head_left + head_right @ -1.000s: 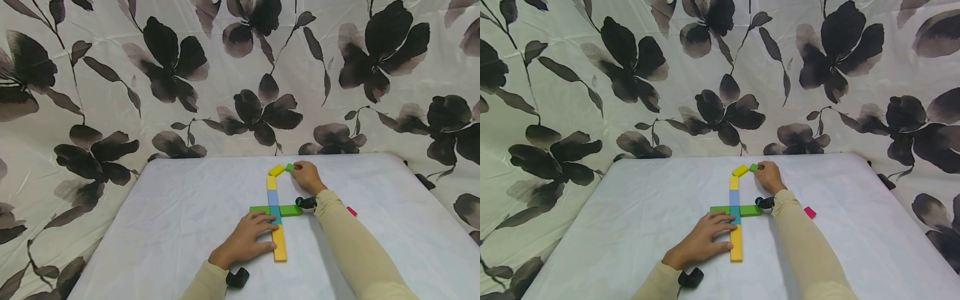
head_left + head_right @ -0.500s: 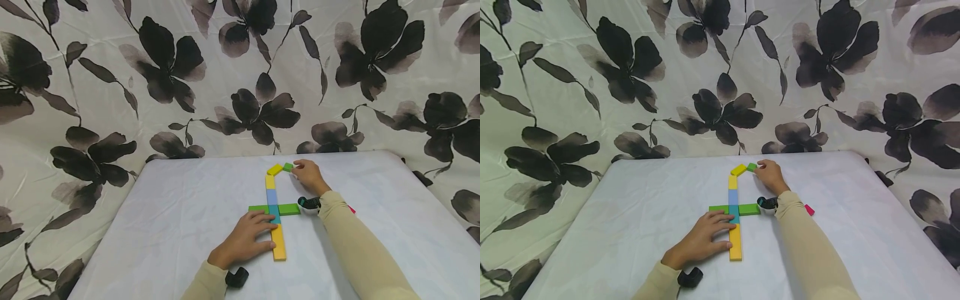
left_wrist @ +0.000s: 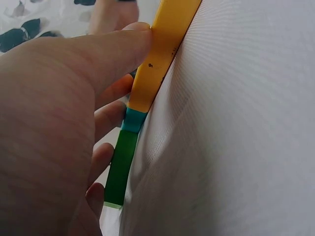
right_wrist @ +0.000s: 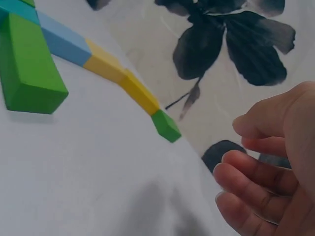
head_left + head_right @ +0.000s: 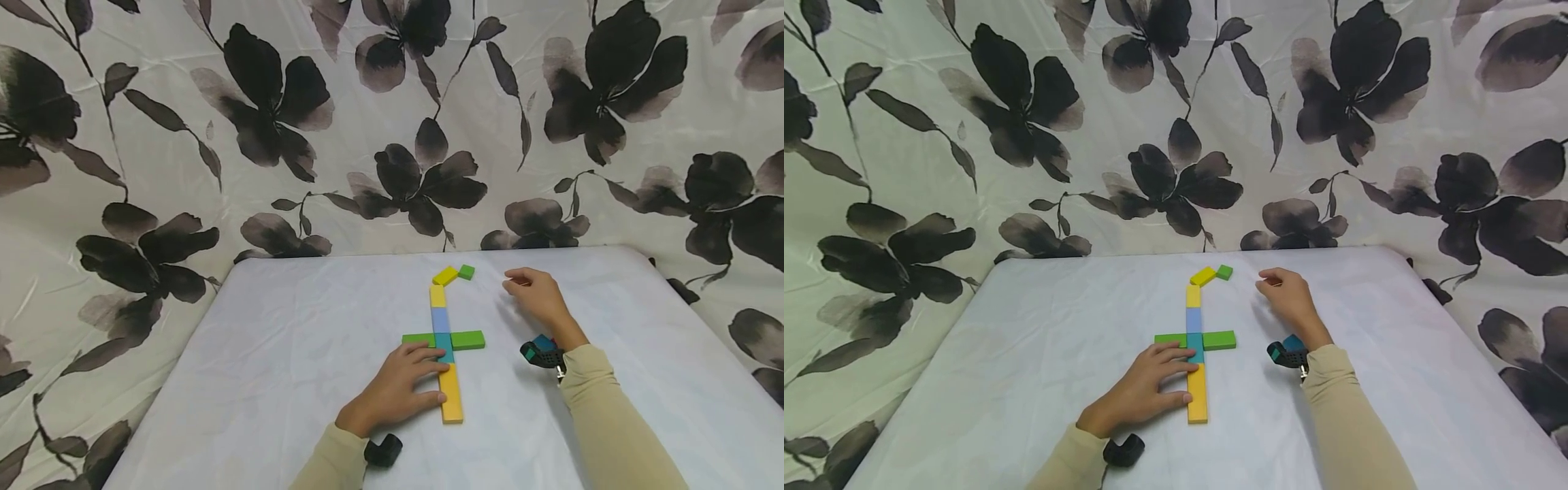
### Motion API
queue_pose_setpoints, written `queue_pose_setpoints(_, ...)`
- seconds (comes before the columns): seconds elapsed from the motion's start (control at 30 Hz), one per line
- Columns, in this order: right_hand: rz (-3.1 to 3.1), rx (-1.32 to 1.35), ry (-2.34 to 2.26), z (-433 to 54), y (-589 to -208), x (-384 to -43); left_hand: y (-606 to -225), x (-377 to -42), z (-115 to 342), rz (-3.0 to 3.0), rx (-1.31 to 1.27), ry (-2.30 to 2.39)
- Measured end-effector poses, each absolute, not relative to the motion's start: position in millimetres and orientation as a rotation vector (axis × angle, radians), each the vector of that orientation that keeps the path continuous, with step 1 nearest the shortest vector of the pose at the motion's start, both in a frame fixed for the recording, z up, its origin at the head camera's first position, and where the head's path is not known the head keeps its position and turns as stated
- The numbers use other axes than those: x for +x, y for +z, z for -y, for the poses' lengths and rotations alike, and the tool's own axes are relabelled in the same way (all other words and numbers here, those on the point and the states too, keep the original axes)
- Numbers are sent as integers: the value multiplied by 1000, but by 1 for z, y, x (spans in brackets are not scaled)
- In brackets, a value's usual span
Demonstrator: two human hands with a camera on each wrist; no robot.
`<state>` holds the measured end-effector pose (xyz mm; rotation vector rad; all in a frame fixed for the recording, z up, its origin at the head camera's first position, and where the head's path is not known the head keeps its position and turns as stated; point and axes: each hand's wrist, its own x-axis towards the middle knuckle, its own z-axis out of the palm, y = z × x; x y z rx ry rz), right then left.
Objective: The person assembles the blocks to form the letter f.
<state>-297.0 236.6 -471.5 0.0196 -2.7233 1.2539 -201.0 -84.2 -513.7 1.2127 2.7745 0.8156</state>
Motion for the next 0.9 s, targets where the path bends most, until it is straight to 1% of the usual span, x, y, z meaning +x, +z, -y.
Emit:
queue_pose_setpoints(0.1,2715,41,1243,-240,-470,-284,-514,-200,85,-2777,1201,827)
queue_pose_setpoints(0.27,2732,-11,1204,-249,-471,-266,-514,-199,85,-2774,1212,830)
queue_pose_setpoints(0.6,2769,-27,1181,-274,-475,-240,-512,-200,82,-2761,1139,788)
queue_pose_setpoints(0.9,2764,-46,1113,-298,-482,-219,-513,-201,82,-2781,1155,775)
